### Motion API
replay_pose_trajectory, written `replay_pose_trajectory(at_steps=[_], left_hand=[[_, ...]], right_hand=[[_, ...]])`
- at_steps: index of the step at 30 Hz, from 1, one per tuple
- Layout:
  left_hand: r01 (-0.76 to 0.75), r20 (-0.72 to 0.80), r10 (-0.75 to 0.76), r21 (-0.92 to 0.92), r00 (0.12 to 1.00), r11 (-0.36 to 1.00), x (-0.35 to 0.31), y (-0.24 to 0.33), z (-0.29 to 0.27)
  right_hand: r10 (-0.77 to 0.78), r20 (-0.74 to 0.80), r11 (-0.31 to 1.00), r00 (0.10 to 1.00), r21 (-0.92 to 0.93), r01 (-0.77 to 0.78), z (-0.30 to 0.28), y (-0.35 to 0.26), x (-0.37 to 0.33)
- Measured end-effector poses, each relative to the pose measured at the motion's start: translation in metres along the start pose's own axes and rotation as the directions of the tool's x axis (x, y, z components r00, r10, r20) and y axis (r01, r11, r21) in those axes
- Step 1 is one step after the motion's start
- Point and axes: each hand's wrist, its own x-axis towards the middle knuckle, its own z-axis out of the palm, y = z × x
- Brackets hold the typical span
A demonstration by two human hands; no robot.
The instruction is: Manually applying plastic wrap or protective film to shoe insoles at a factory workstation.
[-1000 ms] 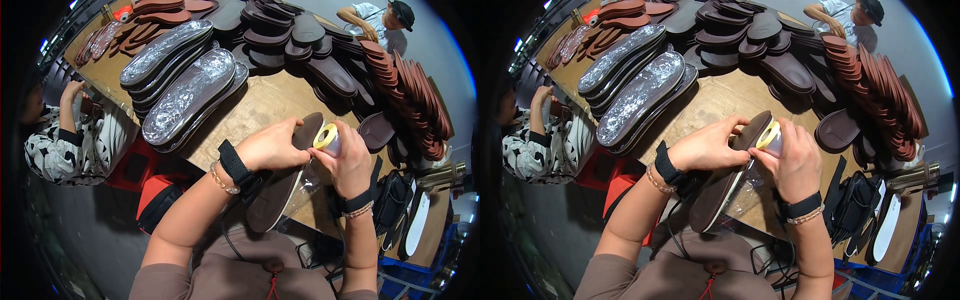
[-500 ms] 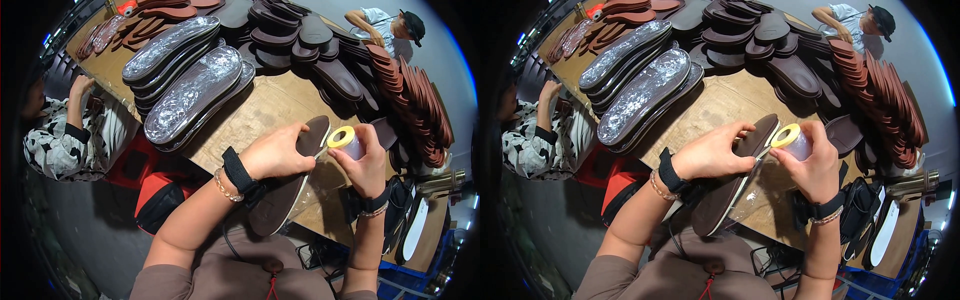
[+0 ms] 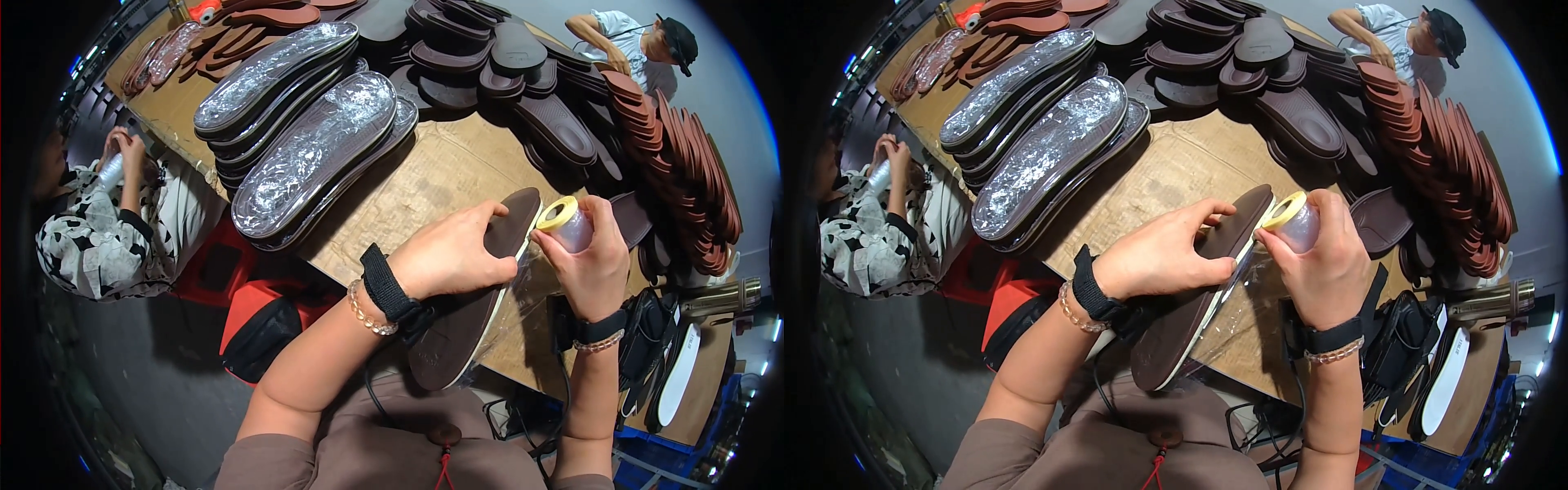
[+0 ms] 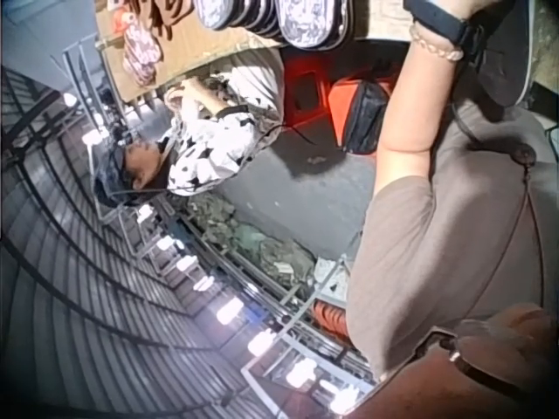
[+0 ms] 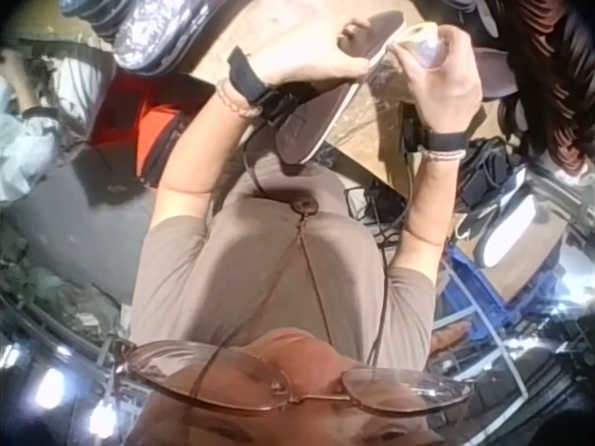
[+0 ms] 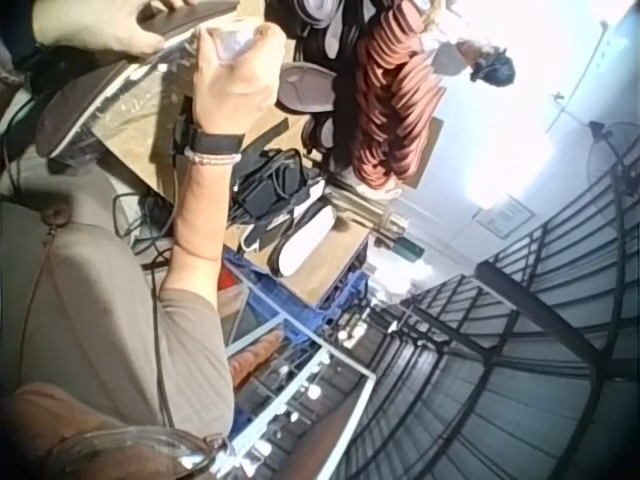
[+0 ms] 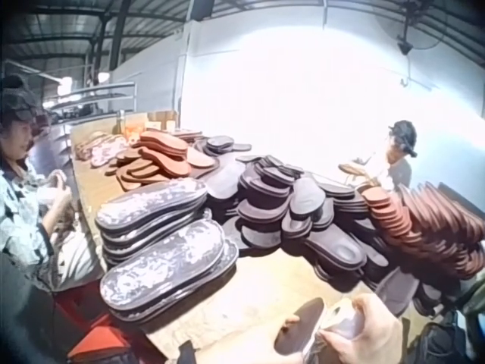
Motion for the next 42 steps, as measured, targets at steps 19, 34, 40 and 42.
replay_pose_trajectory(at_steps=[19, 34, 40, 42], left_hand=[[-0.071, 0.162, 0.028, 0.264, 0.986, 0.962, 0.047, 0.001, -0.011], [-0.114, 0.428, 0.110, -0.018, 0.897, 0.993, 0.060, -0.011, -0.016], [-0.096, 0.415, 0.146, -0.140, 0.898, 0.986, 0.052, -0.017, -0.007], [-0.152, 0.387, 0.150, -0.026, 0.910, 0.988, 0.051, -0.017, -0.009]], right_hand=[[0.006, 0.045, 0.998, 0.999, -0.069, -0.003, 0.009, -0.003, -0.004], [-0.026, 0.084, 1.000, 0.996, 0.010, 0.025, -0.001, -0.002, -0.016], [-0.051, 0.207, 0.999, 0.977, -0.010, 0.054, -0.012, 0.003, -0.022], [-0.014, 0.239, 0.991, 0.971, 0.136, -0.019, -0.015, 0.003, -0.019]])
